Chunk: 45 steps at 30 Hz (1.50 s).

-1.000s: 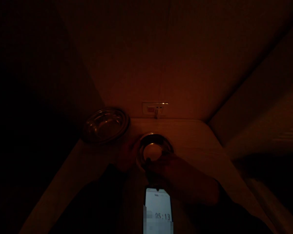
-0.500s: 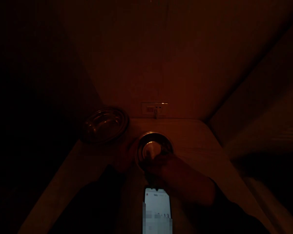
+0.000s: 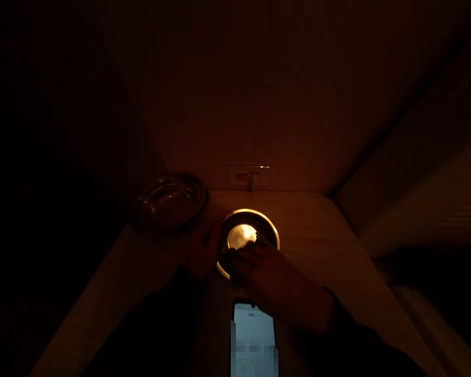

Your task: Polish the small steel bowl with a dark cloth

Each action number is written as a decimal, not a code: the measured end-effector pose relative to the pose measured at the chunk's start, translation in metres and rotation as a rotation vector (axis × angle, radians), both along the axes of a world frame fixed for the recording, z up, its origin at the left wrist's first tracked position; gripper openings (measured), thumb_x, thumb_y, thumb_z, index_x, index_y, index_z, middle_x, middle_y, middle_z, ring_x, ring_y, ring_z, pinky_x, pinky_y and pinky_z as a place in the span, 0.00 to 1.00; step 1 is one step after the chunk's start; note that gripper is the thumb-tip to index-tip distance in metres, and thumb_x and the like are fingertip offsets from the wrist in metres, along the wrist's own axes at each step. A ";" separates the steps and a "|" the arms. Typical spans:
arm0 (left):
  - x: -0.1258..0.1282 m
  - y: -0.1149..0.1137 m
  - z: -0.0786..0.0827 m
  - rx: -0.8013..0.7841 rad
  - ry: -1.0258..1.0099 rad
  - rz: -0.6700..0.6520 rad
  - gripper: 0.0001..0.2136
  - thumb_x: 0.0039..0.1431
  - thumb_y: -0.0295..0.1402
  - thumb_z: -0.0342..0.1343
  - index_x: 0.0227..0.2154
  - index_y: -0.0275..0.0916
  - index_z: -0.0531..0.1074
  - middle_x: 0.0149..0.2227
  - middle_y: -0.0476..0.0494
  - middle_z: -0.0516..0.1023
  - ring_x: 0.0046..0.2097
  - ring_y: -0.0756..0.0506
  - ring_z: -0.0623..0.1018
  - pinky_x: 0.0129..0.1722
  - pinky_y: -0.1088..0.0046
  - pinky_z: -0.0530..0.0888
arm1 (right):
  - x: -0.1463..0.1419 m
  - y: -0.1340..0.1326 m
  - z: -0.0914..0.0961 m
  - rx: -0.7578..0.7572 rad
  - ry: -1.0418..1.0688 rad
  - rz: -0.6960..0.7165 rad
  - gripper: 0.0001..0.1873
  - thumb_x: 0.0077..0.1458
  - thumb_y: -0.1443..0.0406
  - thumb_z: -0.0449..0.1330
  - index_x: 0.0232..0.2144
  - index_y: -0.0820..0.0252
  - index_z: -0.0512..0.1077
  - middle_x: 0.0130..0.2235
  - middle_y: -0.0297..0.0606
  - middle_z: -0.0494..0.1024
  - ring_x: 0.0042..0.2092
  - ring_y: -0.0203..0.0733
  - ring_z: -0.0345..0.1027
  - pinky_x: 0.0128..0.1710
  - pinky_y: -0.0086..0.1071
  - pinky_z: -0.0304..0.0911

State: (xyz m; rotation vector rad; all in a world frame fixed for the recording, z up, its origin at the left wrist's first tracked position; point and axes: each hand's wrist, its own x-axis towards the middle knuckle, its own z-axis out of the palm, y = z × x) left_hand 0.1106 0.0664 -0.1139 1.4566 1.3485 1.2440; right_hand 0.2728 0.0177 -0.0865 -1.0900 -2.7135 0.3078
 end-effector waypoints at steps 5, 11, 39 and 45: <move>0.001 -0.001 -0.002 0.003 0.024 0.011 0.14 0.60 0.36 0.44 0.34 0.37 0.75 0.34 0.44 0.80 0.36 0.47 0.77 0.36 0.74 0.71 | -0.011 0.003 0.000 -0.080 0.088 -0.017 0.18 0.58 0.71 0.52 0.52 0.59 0.66 0.50 0.43 0.72 0.54 0.44 0.62 0.54 0.41 0.58; 0.002 -0.002 0.002 -0.023 0.104 0.026 0.15 0.60 0.35 0.43 0.28 0.36 0.73 0.27 0.46 0.78 0.30 0.49 0.75 0.31 0.75 0.69 | -0.023 0.012 -0.008 -0.002 0.134 -0.120 0.21 0.56 0.73 0.53 0.52 0.58 0.65 0.50 0.44 0.71 0.51 0.45 0.62 0.51 0.41 0.61; 0.011 -0.006 0.003 -0.025 0.127 0.055 0.15 0.61 0.36 0.43 0.29 0.37 0.73 0.29 0.44 0.78 0.31 0.47 0.75 0.31 0.74 0.68 | -0.027 0.030 0.002 0.171 -0.065 -0.374 0.14 0.55 0.74 0.53 0.44 0.65 0.70 0.46 0.48 0.72 0.48 0.50 0.63 0.46 0.42 0.63; 0.011 -0.006 -0.004 -0.095 0.048 0.053 0.18 0.61 0.40 0.41 0.32 0.36 0.74 0.31 0.42 0.79 0.33 0.46 0.76 0.33 0.72 0.69 | -0.016 0.025 0.011 0.091 -0.169 -0.494 0.13 0.55 0.72 0.53 0.41 0.63 0.72 0.43 0.49 0.74 0.46 0.54 0.65 0.41 0.43 0.66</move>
